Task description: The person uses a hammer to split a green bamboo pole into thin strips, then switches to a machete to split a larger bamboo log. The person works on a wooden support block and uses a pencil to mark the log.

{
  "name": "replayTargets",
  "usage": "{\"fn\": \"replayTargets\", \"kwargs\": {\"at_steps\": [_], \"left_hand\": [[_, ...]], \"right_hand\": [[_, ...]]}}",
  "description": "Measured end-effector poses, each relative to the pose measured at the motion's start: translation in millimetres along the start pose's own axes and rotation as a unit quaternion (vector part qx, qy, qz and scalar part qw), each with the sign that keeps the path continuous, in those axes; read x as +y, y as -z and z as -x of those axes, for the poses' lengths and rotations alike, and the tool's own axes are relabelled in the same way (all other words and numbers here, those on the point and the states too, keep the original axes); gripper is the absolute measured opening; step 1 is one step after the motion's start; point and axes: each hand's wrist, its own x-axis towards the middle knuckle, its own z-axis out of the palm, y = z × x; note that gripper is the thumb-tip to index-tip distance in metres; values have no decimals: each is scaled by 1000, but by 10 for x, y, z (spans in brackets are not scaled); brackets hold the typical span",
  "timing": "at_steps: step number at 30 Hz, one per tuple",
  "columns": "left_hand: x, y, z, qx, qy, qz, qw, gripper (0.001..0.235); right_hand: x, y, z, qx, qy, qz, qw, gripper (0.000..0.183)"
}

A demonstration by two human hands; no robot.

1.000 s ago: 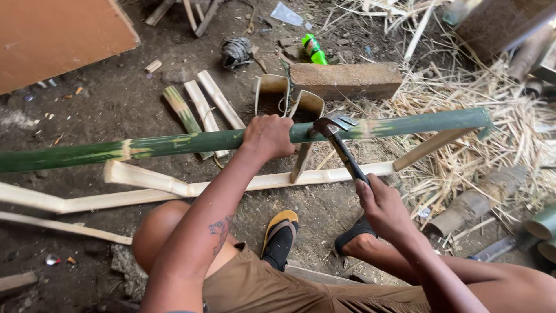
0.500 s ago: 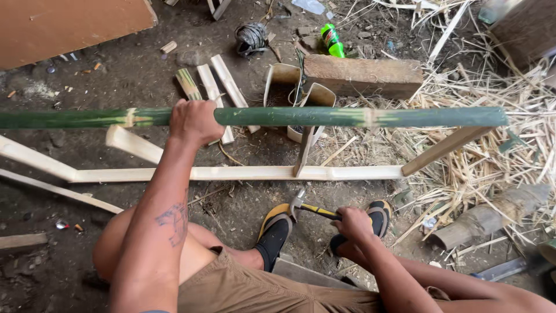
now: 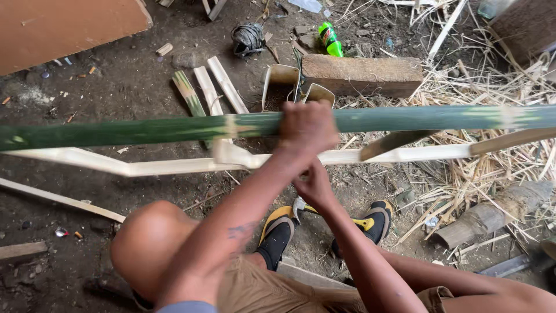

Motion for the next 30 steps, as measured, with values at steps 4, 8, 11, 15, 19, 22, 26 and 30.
{"fn": "replayTargets", "kwargs": {"at_steps": [4, 8, 11, 15, 19, 22, 26, 30], "left_hand": [[884, -169, -311, -13, -4, 57, 998, 17], [1274, -692, -512, -6, -29, 59, 998, 16], [1370, -860, -455, 15, -67, 3, 998, 28], [853, -151, -226, -18, -217, 60, 974, 50], [-265, 582, 69, -271, -80, 49, 958, 80], [-631, 475, 247, -168, -108, -1, 980, 65], [-701, 138, 156, -84, -44, 58, 994, 29], [-747, 89, -6, 0, -45, 141, 989, 24]], "right_hand": [[-218, 144, -301, 0, 21, 45, 999, 38], [-236, 567, -258, -95, -42, 33, 994, 33], [-218, 578, -111, -164, -44, 39, 985, 30], [-227, 288, -143, -52, -28, 141, 988, 26], [-244, 100, -354, 14, -29, 183, 983, 22], [-274, 114, -504, 91, 56, 178, 978, 18], [-328, 112, -650, 71, 41, 162, 983, 14], [-306, 113, -704, 57, -28, 133, 989, 19]]}}
